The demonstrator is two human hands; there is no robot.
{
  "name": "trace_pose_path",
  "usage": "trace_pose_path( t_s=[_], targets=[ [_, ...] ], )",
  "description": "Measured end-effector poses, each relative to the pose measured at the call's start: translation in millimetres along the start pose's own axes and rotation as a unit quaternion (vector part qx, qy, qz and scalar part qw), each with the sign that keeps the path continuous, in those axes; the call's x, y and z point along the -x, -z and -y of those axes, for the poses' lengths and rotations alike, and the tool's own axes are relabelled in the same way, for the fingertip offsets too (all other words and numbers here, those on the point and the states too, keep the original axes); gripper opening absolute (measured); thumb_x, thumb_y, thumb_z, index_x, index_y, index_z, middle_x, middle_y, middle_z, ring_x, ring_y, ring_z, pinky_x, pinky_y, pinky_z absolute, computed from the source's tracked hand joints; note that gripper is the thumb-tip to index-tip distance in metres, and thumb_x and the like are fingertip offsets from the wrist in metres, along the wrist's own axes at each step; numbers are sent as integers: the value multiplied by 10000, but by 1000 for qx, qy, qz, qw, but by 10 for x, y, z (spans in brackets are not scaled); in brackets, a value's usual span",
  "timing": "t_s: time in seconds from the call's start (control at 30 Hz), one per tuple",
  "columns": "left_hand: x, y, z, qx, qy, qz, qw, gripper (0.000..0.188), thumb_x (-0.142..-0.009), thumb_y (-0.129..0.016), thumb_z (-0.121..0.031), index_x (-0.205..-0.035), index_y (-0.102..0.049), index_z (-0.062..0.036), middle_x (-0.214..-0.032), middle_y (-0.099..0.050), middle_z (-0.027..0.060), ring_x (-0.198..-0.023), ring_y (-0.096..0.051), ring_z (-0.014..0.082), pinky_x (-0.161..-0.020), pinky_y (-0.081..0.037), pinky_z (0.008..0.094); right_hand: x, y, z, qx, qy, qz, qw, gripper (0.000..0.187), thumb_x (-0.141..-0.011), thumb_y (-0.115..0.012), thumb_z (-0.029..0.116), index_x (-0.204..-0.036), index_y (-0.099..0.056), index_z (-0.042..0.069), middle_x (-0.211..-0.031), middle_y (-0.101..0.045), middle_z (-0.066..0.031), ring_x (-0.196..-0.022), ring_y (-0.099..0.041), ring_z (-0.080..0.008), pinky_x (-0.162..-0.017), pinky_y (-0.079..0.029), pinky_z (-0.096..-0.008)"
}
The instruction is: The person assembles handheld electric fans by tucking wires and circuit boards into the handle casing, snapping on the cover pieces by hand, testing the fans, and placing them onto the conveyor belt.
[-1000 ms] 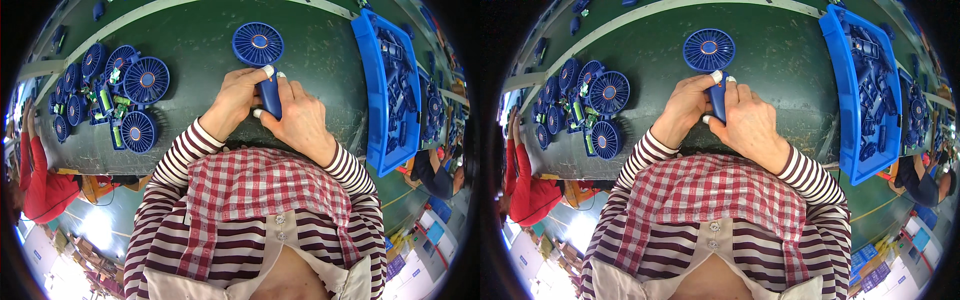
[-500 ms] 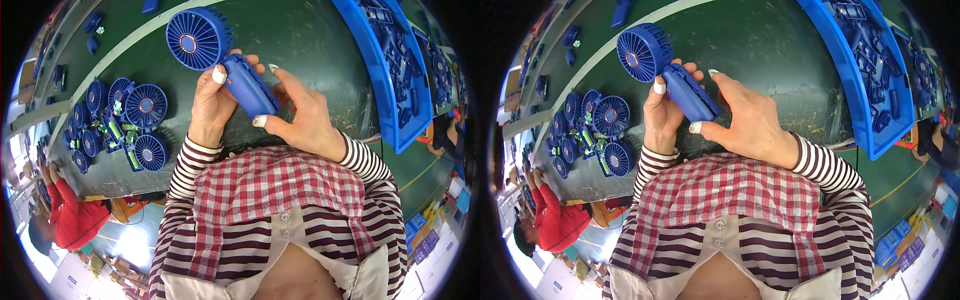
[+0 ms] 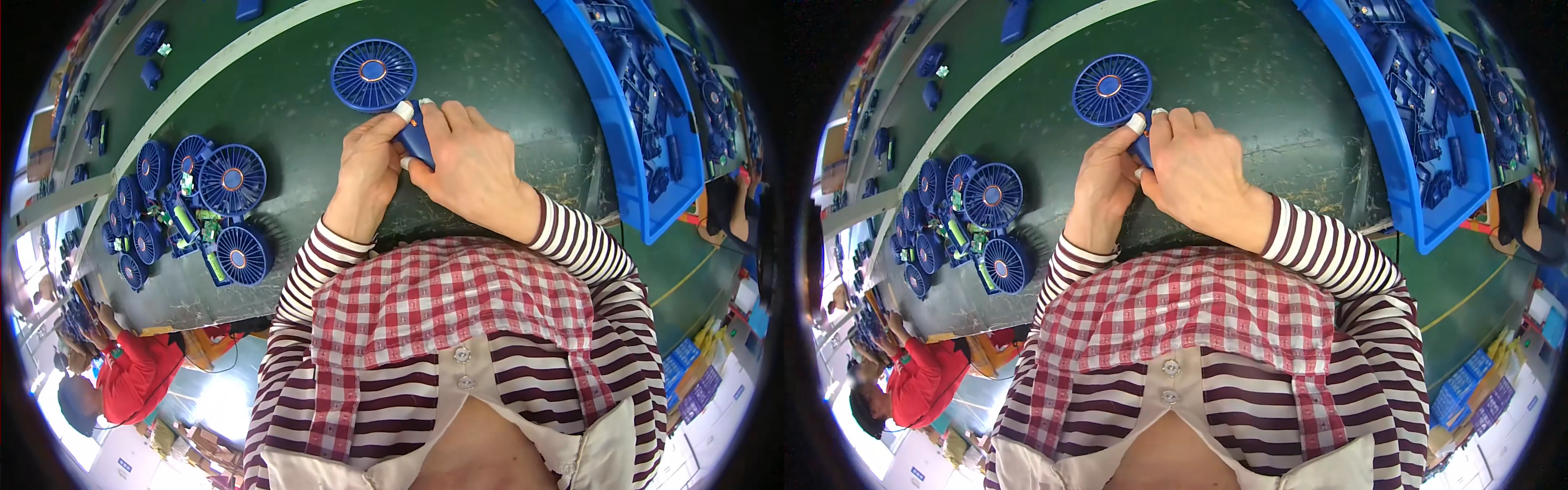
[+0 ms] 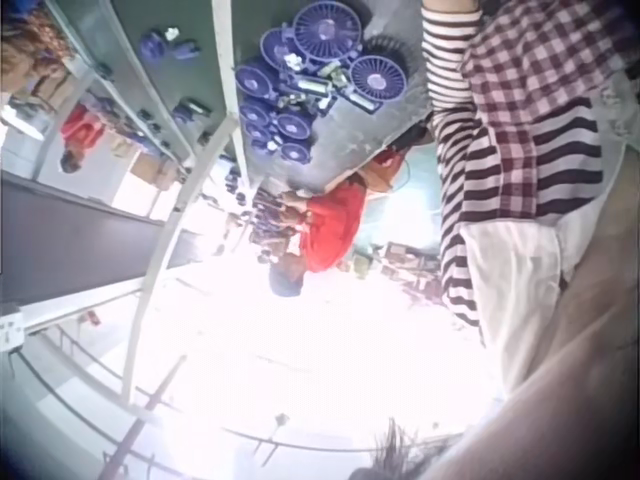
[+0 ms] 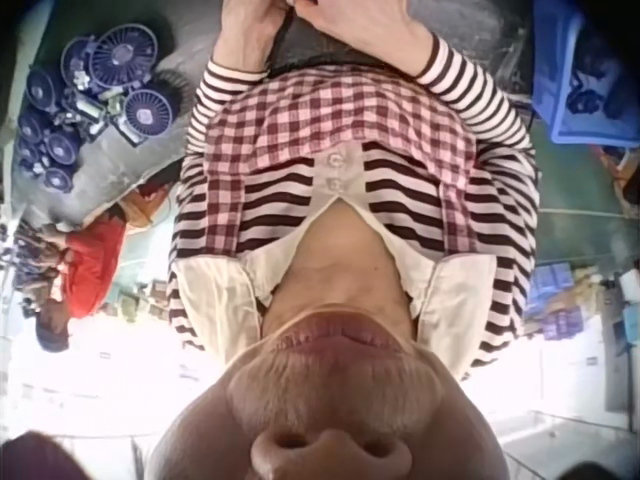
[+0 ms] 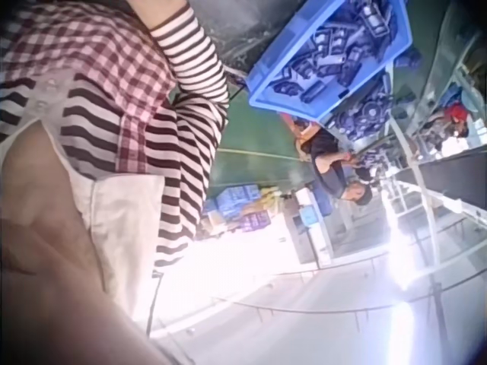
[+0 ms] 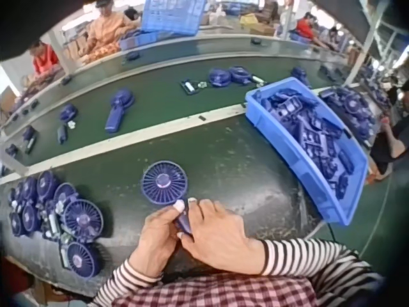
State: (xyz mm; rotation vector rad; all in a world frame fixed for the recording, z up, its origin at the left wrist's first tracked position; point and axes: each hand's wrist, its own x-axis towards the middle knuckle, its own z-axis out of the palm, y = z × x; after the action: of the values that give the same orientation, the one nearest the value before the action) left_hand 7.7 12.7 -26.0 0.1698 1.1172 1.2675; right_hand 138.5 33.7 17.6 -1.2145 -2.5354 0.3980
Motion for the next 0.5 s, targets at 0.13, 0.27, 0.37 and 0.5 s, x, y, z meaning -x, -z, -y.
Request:
trace_pose_path(
  t_s=[0.13, 0.27, 0.37, 0.5],
  targets=[
    [-12, -24, -50, 25, 13, 2, 1000, 261, -891, -523, -223, -1015, -564, 3, -919, -608, 82, -809, -586, 177, -708, -481, 315, -32, 15, -9, -5, -24, -3, 1000, 520, -638, -688, 221, -1069, -543, -31, -855, -583, -136, -756, -597, -270, -589, -499, -356],
    [-8, 10, -115, 55, 46, 40, 997, 316, -914, -431, -302, -1063, -516, -36, -930, -603, 89, -814, -590, 196, -729, -485, 357, -4, 136, -157, -238, -98, -6, 966, 557, -712, -689, 231, -1156, -519, -59, -875, -620, -133, -696, -603, -196, -625, -481, -288],
    [1, 10, -133, 40, 41, 44, 997, 337, -921, -387, -305, -1098, -484, -36, -978, -585, 107, -895, -577, 223, -799, -470, 391, 37, 127, -332, -501, -231, 10, 834, 442, -794, -616, 162, -1158, -524, -71, -911, -625, -83, -765, -575, -122, -703, -458, -259],
    [-10, 58, -108, 44, 36, 59, 997, 341, -916, -411, -309, -1092, -473, -24, -981, -569, 107, -898, -568, 227, -801, -463, 396, 108, 31, -459, -561, -280, 75, 775, 412, -820, -571, 192, -1148, -547, -55, -932, -617, -64, -820, -562, -96, -725, -438, -231]
  ],
)
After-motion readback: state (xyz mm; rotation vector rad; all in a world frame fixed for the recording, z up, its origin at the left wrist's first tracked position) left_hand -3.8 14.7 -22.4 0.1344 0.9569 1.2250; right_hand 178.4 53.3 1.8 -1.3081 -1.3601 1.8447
